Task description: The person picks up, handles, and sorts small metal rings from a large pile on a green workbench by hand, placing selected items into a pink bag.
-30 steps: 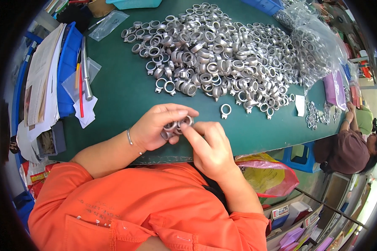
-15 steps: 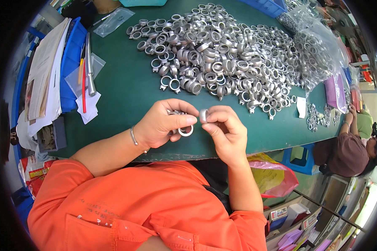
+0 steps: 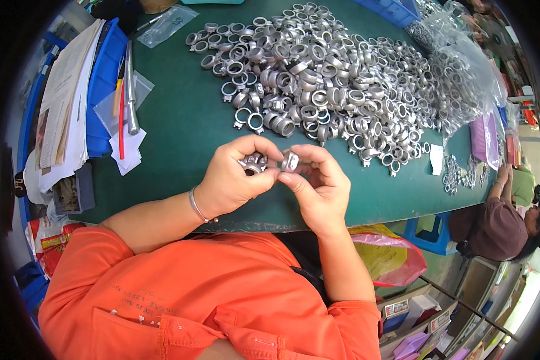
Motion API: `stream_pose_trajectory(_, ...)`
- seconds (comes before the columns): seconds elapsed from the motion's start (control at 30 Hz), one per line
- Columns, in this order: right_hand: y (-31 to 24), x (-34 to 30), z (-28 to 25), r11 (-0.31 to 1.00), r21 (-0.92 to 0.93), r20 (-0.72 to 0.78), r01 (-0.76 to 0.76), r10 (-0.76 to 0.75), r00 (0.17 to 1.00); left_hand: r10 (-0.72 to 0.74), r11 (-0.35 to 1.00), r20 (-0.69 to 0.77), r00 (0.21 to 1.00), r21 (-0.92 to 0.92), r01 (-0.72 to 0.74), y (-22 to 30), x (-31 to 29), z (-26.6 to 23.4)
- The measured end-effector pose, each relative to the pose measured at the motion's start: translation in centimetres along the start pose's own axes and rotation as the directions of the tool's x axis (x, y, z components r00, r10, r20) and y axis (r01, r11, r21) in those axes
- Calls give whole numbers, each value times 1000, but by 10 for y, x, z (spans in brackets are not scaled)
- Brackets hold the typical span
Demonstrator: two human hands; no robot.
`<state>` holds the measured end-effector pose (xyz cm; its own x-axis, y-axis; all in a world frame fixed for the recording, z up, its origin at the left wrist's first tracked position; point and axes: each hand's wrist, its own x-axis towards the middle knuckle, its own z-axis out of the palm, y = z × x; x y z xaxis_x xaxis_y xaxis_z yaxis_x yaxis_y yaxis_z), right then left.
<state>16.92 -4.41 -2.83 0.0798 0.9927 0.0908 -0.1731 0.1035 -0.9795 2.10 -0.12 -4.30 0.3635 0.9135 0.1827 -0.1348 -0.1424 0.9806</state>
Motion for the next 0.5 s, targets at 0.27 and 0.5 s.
stream_pose_trajectory(0.27, 4, 0, -4, 996, 60, 34, 71, -73, 997, -376, 894, -32, 926, -276, 353, 16, 2, -7)
stream_pose_trajectory(0.5, -2, -1, 44, 305, 843, 252, -442, 502, 827, 504, 686, 192, 842, 503, -525, 35, 10, -14)
